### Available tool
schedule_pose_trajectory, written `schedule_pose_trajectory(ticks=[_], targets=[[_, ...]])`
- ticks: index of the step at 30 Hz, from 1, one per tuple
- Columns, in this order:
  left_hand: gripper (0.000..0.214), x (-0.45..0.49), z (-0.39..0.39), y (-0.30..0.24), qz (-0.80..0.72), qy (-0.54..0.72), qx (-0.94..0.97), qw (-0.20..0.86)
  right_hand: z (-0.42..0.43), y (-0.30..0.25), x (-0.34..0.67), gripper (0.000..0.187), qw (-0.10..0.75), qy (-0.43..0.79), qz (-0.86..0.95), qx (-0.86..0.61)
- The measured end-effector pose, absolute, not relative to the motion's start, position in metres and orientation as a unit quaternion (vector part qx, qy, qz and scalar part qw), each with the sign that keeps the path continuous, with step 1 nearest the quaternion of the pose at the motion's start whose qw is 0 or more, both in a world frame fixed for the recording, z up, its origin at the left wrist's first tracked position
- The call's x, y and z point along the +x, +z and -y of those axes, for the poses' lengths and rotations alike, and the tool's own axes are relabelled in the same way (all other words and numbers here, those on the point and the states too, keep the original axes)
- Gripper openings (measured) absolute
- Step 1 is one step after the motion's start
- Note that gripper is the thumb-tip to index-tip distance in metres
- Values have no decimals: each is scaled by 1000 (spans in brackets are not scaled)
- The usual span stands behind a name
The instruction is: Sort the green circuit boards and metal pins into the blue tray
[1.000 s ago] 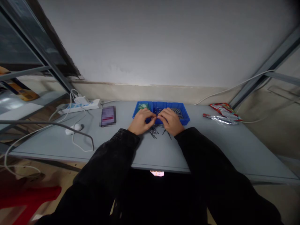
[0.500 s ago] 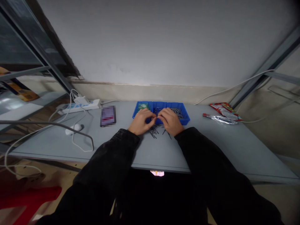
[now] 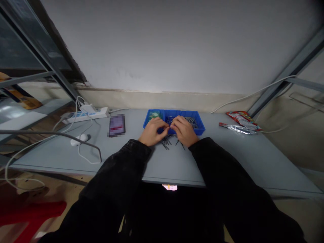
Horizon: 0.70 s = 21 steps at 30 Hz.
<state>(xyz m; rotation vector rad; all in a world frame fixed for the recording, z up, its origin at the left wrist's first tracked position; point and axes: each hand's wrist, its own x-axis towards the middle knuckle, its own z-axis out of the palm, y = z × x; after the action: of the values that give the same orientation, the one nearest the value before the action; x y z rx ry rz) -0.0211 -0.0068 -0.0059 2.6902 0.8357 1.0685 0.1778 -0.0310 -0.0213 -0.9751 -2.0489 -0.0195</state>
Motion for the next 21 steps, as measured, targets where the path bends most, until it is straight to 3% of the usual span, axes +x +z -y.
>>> schedule_pose_trajectory(ticks=[5,15,21], targets=[[15,-22,6,-6,-273,377,883,58,35,-18,177,11,431,12,822,-372],[16,-21,7,-6,-267,371,887,62,32,-20,177,18,423,16,822,-380],[16,-22,6,-6,-282,369,883,65,35,-19,176,10,425,25,824,-374]])
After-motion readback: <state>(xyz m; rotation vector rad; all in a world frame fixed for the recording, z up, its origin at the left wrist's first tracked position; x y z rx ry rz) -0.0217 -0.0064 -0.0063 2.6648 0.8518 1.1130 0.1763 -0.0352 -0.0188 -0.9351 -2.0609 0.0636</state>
